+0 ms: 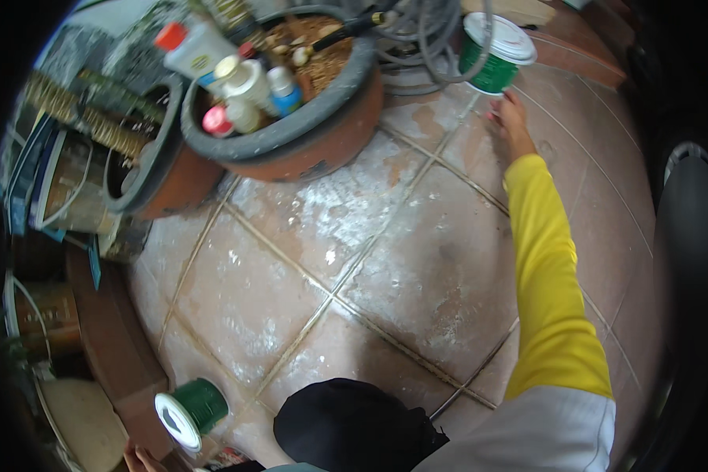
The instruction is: Mixing white paint in a bucket and pouring it into another container for preparation.
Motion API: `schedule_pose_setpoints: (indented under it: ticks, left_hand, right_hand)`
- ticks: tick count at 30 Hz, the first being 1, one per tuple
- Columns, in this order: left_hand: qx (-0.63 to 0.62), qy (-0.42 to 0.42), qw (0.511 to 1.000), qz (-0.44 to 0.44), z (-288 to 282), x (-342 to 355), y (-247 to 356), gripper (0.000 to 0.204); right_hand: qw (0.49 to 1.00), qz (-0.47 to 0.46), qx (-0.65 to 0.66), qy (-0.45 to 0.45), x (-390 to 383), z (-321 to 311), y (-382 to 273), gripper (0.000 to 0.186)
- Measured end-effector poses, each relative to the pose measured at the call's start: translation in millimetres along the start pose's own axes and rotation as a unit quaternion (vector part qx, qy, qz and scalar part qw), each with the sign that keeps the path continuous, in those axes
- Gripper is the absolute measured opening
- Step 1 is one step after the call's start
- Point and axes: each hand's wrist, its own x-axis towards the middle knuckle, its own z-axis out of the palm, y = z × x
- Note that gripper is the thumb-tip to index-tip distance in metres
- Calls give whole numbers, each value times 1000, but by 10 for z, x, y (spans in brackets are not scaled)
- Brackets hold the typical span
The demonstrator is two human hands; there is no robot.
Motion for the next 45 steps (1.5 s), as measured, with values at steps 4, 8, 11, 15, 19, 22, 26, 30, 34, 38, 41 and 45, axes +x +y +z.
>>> schedule_pose_setpoints:
  ticks: [4, 8, 11, 15, 19, 22, 26, 30, 34, 38, 41, 45]
  left_hand:
    - [-79, -94, 988, -91, -64, -199, -22, 28]
    - [-18, -98, 994, 37, -373, -346, -48, 25]
    - [-52, -25, 995, 87, -839, -361, -53, 26]
    - [-105, 97, 988, 62, -1706, -475, -127, 27]
    - [-67, 128, 989, 31, -2536, -706, -470, 26]
    - [-64, 147, 987, -9, -2980, -967, -894, 25]
    - [-118, 112, 984, -77, -3246, -1229, -1614, 23]
    - [-265, 88, 949, -150, -3207, -1553, -2307, 22]
    - [-406, 45, 876, -257, -2946, -2034, -2839, 15]
    - [-476, -23, 804, -355, -2634, -2440, -3165, 14]
    - [-523, -56, 752, -396, -2406, -2602, -3259, 14]
    - [-575, -94, 703, -408, -2191, -2665, -3253, 15]
  right_hand:
    - [973, 31, -21, -228, -1142, -253, 225, 51]
    - [892, 98, -52, -439, -2581, -189, 598, 44]
    - [823, 154, -27, -547, -3428, 213, 705, 26]
    - [759, 95, -78, -639, -4546, 1064, 514, 15]
    - [617, 4, -154, -772, -5839, 1945, 58, 14]
    - [515, -77, -205, -829, -6757, 2523, -306, 23]
    - [445, -146, -347, -813, -7733, 3223, -517, 34]
    - [488, -31, -455, -744, -8515, 3628, -135, 41]
    - [614, 107, -417, -661, -8948, 3788, 369, 30]
    - [668, 132, -400, -614, -9026, 3846, 625, 24]
    - [676, 145, -349, -632, -8995, 3876, 682, 21]
    - [691, 104, -285, -657, -9135, 3976, 626, 17]
